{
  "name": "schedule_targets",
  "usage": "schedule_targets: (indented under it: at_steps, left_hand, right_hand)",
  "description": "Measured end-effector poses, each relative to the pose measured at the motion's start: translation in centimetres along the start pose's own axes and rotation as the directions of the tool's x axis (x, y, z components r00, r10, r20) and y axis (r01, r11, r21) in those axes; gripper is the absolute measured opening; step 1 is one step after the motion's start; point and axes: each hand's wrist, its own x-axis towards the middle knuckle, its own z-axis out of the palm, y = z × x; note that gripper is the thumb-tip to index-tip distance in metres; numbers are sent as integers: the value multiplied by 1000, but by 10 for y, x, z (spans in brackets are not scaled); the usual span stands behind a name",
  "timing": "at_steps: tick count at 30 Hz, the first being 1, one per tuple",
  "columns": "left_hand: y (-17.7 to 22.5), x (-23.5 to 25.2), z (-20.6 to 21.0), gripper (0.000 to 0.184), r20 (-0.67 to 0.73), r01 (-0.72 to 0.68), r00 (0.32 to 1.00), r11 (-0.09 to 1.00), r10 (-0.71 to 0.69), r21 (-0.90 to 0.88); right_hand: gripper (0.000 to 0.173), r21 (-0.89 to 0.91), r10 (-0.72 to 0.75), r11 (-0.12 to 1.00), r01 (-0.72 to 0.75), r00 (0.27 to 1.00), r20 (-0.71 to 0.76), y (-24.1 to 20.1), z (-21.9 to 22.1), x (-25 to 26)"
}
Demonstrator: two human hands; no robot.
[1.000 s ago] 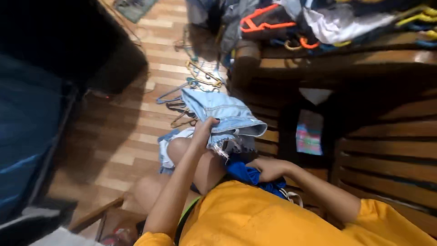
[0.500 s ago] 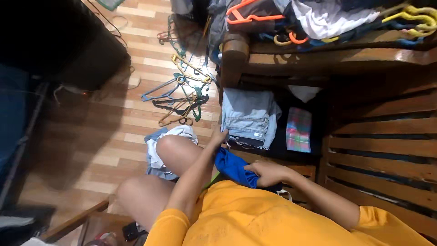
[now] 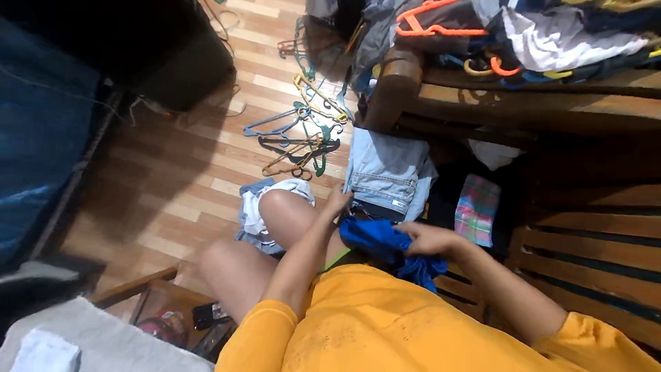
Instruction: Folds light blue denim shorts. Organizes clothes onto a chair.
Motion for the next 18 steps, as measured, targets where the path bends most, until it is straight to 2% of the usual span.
schedule_targets:
  at_steps: [2,4,7,9,11,13,14,16,18]
  left_hand:
    - [4,-22,-11,65,-24,-48,999,990,45,-135]
    - [13,-51,-27,61,-95,-68,995,953,41,-294]
    - [37,-113,-52,51,-186,-88,982,894,6,-439]
    - [49,-155,-54,48,-148,-105,989,832,28,-544]
    - [59,-188,-51,50,-107,-138,990,745,90,-652]
    - [67,-210,-46,52,-248,-285,956,708,159,-646]
    - [68,-217,-47,57,-342,-364,924,677,173,-640]
    - [71,-237,-57,60,-504,-441,860,606,75,-662]
    - [65,-258,-67,63,-628,-469,772,574,-103,-671]
  right_hand:
    - [39,184,47,983,-17,986,-159,-16,-14,-7]
    - [34,269,88,963,-1,946,-312,-33,-27,-4]
    - [30,255,69,966,48,899,-432,-64,-35,15]
    - [31,178,-2,980,87,903,-431,-85,-29,36]
    - [37,12,-121,991,133,927,-354,-103,-15,65]
    - [49,-273,-268,939,211,944,-193,-118,10,95]
    - [57,-431,-329,861,269,942,-71,-124,23,110]
    - [67,-631,-369,675,381,916,158,-139,57,133]
    - [80,-676,-371,537,505,861,348,-147,88,147]
